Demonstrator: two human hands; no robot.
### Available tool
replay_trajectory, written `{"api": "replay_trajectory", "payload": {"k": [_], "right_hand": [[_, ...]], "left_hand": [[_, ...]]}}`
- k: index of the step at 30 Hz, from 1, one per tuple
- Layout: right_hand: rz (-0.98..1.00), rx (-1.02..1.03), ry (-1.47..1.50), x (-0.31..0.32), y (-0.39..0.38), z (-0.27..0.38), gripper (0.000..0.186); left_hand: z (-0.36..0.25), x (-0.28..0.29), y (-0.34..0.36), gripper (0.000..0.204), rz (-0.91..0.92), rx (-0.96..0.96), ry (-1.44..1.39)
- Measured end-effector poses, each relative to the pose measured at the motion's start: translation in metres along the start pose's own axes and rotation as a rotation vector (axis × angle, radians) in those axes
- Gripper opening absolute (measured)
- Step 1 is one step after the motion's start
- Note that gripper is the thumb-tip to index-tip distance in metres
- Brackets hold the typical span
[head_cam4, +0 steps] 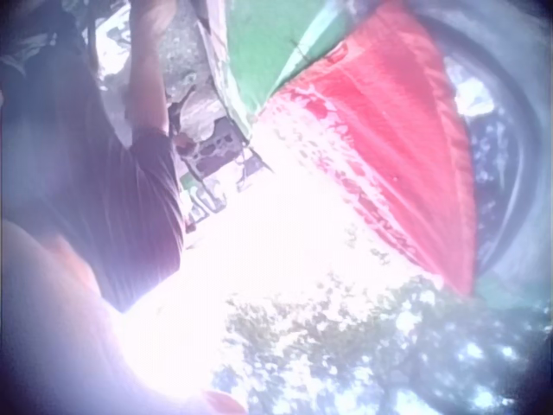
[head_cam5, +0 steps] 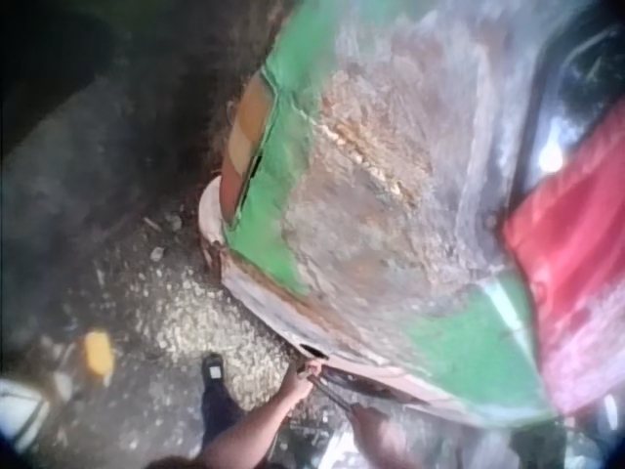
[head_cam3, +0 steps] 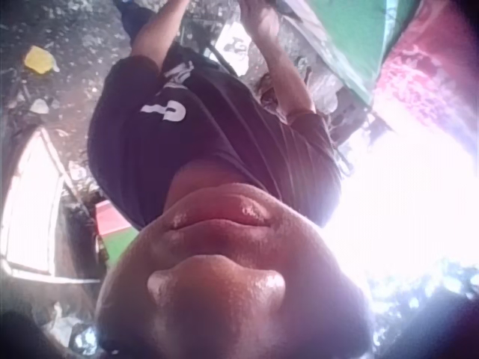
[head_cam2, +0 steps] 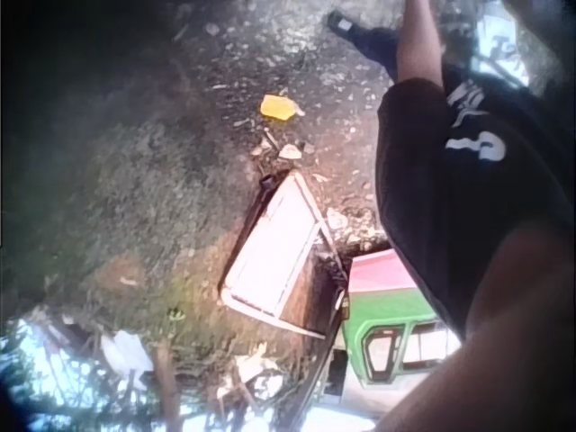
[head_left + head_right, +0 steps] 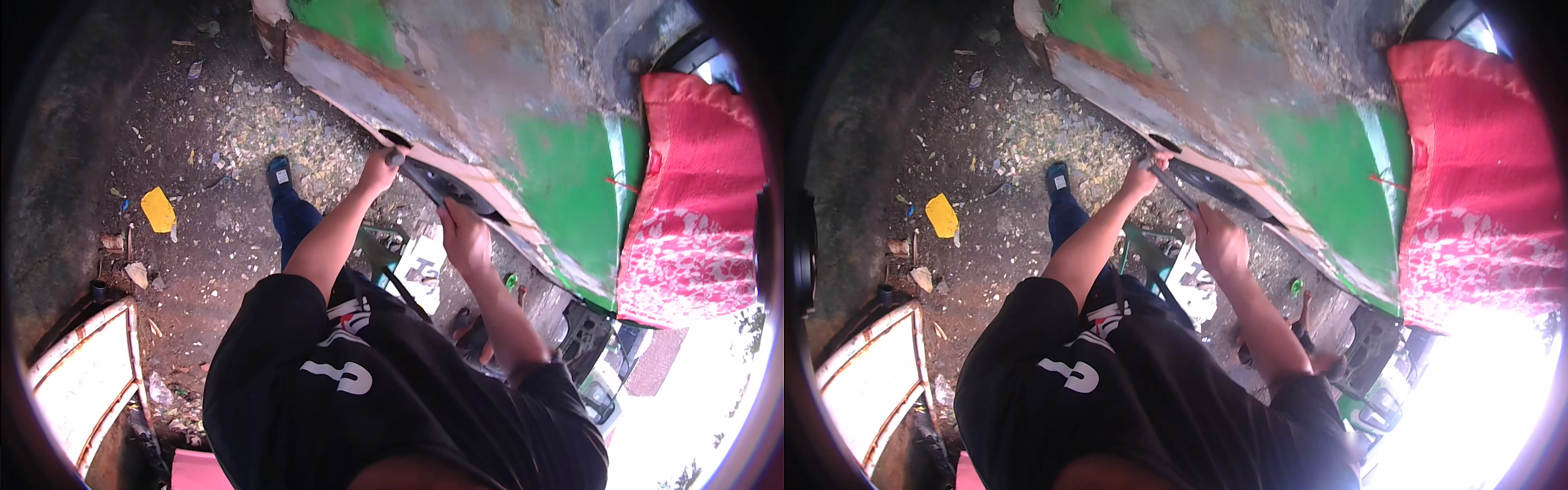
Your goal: The person uses a hammer and a metal punch to repeatedly strike a small area on the edge of a green metal vehicle panel. The camera is head-mounted and shakes significantly throughout the clip.
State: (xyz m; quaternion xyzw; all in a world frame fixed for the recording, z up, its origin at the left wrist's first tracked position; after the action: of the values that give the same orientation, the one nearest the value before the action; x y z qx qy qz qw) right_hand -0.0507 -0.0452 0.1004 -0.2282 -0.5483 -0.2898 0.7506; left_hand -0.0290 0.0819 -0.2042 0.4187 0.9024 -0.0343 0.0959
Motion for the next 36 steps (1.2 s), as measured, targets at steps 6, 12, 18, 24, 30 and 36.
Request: {"api": "replay_trajectory", "payload": {"k": [6, 12, 18, 24, 30, 36], "right_hand": [[-0.013, -0.069, 0.211, 0.030, -0.019, 0.019, 0.021], [-0.037, -0.150, 0.228, 0.019, -0.034, 0.000, 0.023], [-0.030, -0.205, 0.236, 0.018, -0.041, -0.005, 0.024], [-0.071, -0.149, 0.244, 0.009, -0.032, -0.007, 0.026], [0.048, 0.120, 0.142, 0.008, 0.037, 0.038, 0.034], [0.106, 0.205, -0.054, 0.000, 0.077, 0.054, 0.043]], "left_hand": [[-0.009, 0.001, -0.015, 0.021, 0.038, -0.015, -0.276], [-0.054, 0.008, -0.002, 0.011, -0.025, -0.069, -0.395], [-0.061, 0.009, 0.007, 0.012, -0.086, -0.116, -0.303], [-0.052, 0.020, 0.029, 0.017, -0.003, -0.078, -0.379], [-0.036, 0.024, 0.053, 0.019, 0.048, -0.047, -0.592], [-0.040, 0.016, 0.056, 0.019, 0.056, 0.004, -0.605]]}}
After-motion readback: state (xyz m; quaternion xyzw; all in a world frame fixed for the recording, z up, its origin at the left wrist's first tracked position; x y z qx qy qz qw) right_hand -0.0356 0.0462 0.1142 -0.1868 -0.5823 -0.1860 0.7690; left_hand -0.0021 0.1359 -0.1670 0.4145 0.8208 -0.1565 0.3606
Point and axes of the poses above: each hand's wrist, its own y-axis towards the middle knuckle, its own x-axis out of the back of the hand, z = x × y, the point moved 2 cm from there along y, towards the middle knuckle, and after that the axes turned 3 degrees about -z, right-handed, at the moved point
